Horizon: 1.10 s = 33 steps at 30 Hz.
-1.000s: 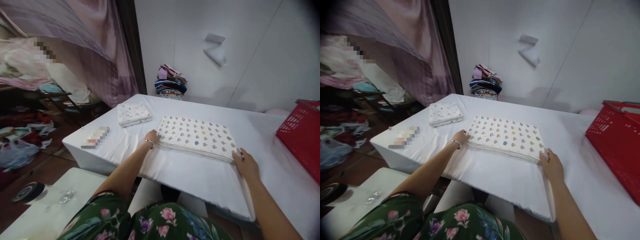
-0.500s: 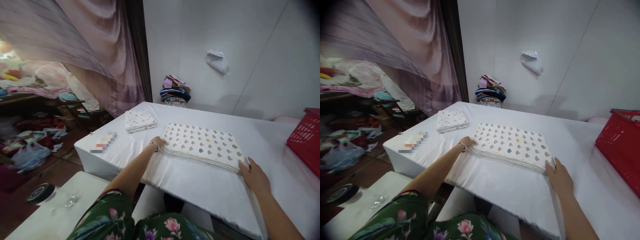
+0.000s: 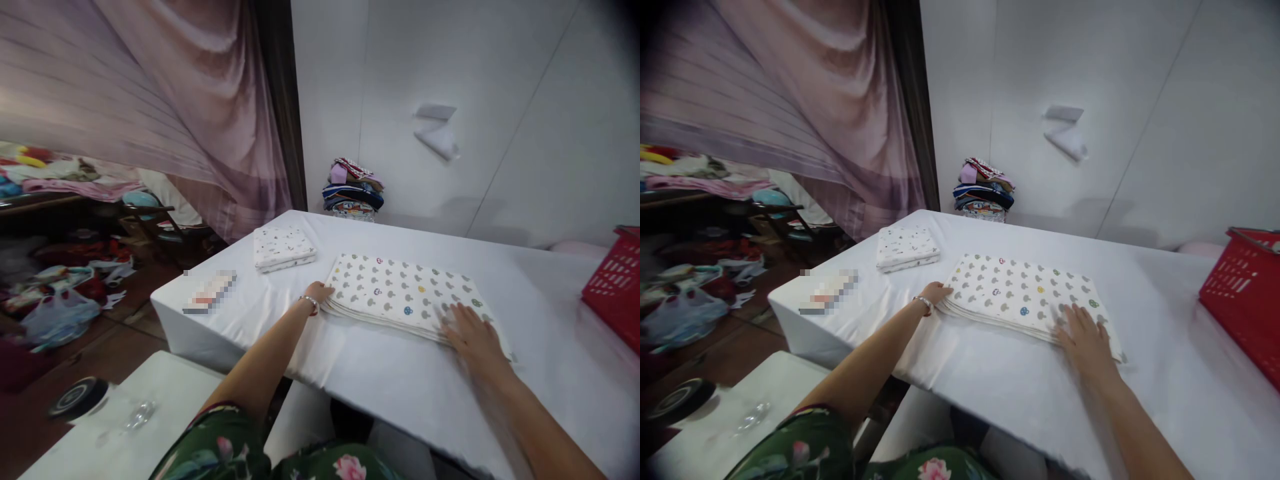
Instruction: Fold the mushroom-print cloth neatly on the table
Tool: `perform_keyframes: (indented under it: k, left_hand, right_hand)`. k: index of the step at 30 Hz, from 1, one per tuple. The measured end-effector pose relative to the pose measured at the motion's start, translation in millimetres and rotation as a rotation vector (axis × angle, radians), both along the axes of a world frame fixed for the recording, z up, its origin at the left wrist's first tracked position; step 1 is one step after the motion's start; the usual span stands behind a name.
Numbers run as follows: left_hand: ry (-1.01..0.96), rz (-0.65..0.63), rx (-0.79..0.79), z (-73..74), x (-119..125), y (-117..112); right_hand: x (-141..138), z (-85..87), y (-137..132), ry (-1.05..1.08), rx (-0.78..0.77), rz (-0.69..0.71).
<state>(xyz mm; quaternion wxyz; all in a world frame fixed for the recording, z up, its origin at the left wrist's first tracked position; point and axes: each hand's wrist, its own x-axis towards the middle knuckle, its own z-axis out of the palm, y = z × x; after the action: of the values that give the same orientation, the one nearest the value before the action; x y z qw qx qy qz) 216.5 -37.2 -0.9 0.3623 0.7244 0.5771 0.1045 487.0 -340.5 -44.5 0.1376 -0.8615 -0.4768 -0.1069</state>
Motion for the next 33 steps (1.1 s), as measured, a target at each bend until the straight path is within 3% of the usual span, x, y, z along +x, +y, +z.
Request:
perform_keyframes:
  k: [3,6,12,16,23,29,33]
  left_hand:
    - [-0.015,0.011,-0.006,-6.3,-3.5,0.3]
    - [-0.027,0.012,-0.017,-9.0,-5.2,1.2]
    - [-0.034,0.006,-0.001,-1.7,-1.8,7.5]
    - [0.015,0.017,0.08,-2.1,4.7,12.6]
    - [-0.01,-0.011,0.122,-16.0,3.2,13.8]
    - [-0.051,-0.043,0.148,-24.4,-0.8,18.0]
    - [-0.057,-0.051,0.155,-26.0,-1.9,18.1]
  right_hand:
    - [-7.7,-15.1,4.8,0.016,-0.172,0.021]
    - [-5.7,-22.4,0.0,0.023,-0.188,0.034]
    - [-3.6,-1.6,13.2,0.159,-0.228,0.029]
    - [-19.2,19.0,59.5,0.192,-0.196,0.109]
    - [-57.3,38.2,169.1,0.227,-0.253,0.28]
    - [-67.1,33.0,257.9,0.177,-0.245,0.345]
    - [-66.0,19.1,289.9,0.156,-0.277,0.331]
